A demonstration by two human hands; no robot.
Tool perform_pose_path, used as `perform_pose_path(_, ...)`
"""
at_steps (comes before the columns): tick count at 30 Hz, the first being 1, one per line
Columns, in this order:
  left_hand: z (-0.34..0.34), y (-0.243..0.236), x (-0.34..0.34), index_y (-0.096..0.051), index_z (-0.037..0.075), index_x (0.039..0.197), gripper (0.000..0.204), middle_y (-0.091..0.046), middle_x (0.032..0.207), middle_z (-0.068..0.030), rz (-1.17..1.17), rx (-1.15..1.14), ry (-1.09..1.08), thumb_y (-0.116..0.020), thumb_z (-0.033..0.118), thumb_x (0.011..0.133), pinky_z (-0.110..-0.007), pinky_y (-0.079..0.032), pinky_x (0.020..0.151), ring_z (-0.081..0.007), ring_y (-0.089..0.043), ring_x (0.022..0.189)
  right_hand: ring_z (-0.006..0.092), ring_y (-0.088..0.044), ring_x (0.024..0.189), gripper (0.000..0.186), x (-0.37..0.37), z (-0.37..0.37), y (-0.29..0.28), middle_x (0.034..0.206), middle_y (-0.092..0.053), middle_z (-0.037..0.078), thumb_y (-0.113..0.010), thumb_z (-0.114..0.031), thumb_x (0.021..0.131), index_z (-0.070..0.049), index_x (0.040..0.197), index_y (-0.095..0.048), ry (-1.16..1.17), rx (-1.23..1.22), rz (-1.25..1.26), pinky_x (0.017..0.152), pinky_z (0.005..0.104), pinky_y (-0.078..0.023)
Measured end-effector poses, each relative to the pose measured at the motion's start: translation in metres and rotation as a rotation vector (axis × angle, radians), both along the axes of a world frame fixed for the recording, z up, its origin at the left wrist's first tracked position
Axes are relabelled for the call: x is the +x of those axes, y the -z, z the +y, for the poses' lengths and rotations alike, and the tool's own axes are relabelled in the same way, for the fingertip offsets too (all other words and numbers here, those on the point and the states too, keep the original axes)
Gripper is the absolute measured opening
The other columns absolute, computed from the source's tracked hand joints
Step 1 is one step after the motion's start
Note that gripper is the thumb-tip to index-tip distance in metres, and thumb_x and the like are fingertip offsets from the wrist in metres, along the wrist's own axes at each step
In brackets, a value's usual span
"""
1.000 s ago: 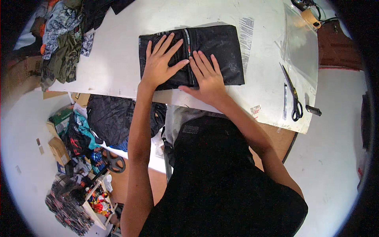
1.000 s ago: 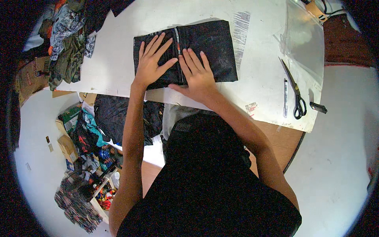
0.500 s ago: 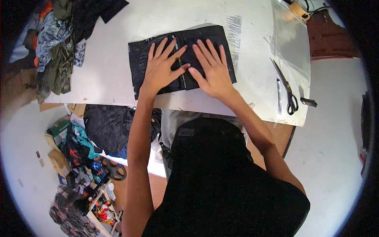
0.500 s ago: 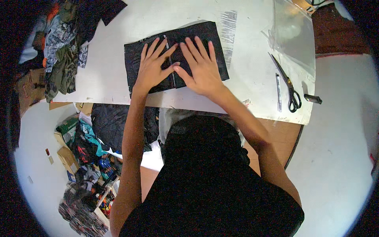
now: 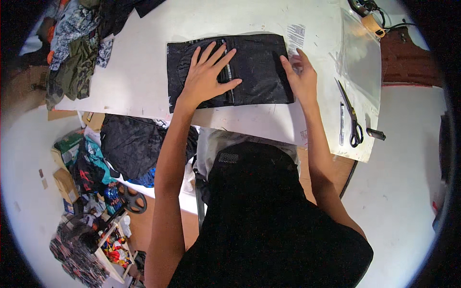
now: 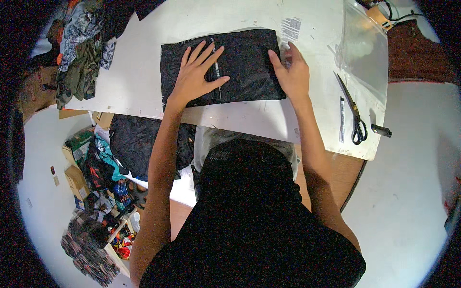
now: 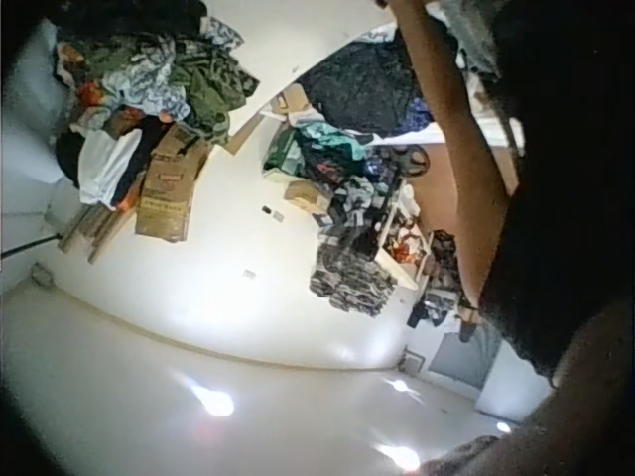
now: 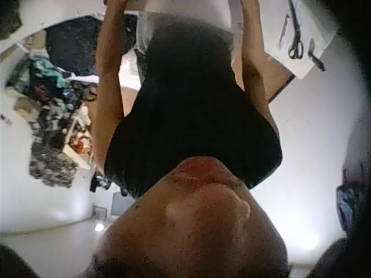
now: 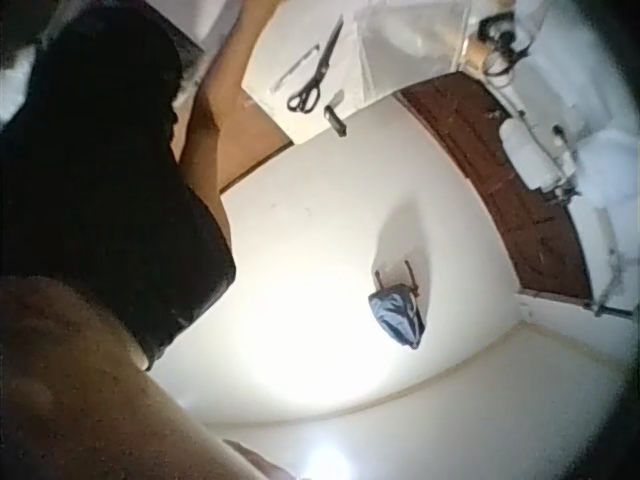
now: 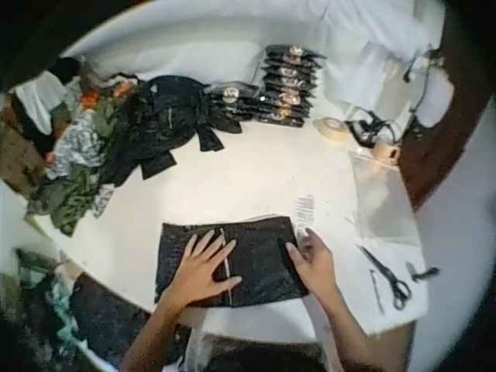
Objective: Folding black clothes and placing them in clear plastic bags.
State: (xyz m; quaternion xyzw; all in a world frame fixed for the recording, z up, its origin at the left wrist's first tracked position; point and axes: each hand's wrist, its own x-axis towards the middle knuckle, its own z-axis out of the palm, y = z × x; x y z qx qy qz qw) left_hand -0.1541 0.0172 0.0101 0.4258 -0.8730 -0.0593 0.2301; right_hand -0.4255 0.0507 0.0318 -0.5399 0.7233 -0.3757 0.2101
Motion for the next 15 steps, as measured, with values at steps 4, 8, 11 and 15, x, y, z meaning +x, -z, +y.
perform_pose_path(4,-0.002,-0.001,0.001,-0.051,0.017,0.143,0.085,-0.047,0.148,-0.0147,0.031,0.067,0.042,-0.073,0.061,0.075,-0.056,-0.017,0.118,-0.0343,-0.034,0.143,0.027,-0.07,0.085,0.075,-0.001,-0.002,0.009,0.101,-0.071,0.022,-0.077,-0.046,0.08,0.006,0.13,-0.056,0.06,0.021,-0.128,0.075,0.0334,-0.055)
perform_pose_path(8,-0.008,-0.003,0.009,-0.051,0.017,0.144,0.095,-0.043,0.151,-0.0161,0.034,0.17,0.087,-0.077,0.065,0.066,-0.056,-0.014,0.119,-0.0345,-0.03,0.145,0.0265,-0.07,0.085,0.078,-0.003,-0.006,0.003,0.101,-0.07,0.021,-0.079,-0.047,0.078,0.007,0.13,-0.056,0.036,0.119,-0.11,0.077,0.0336,-0.055)
perform_pose_path(11,-0.012,-0.006,0.011,-0.048,0.018,0.145,0.1,-0.04,0.153,-0.0163,0.031,0.261,0.113,-0.078,0.067,0.064,-0.056,-0.012,0.12,-0.034,-0.028,0.146,0.0249,-0.07,0.086,0.08,-0.004,-0.008,0.001,0.099,-0.071,0.021,-0.08,-0.048,0.077,0.008,0.129,-0.057,0.018,0.165,-0.079,0.078,0.0324,-0.054)
perform_pose_path(15,-0.013,-0.007,0.01,-0.048,0.018,0.146,0.101,-0.039,0.153,-0.0163,0.009,0.269,0.116,-0.078,0.068,0.063,-0.056,-0.011,0.12,-0.0338,-0.026,0.147,0.0285,-0.071,0.086,0.08,-0.005,-0.01,0.006,0.099,-0.071,0.023,-0.081,-0.051,0.073,0.008,0.124,-0.061,0.019,0.172,-0.047,0.079,0.034,-0.055)
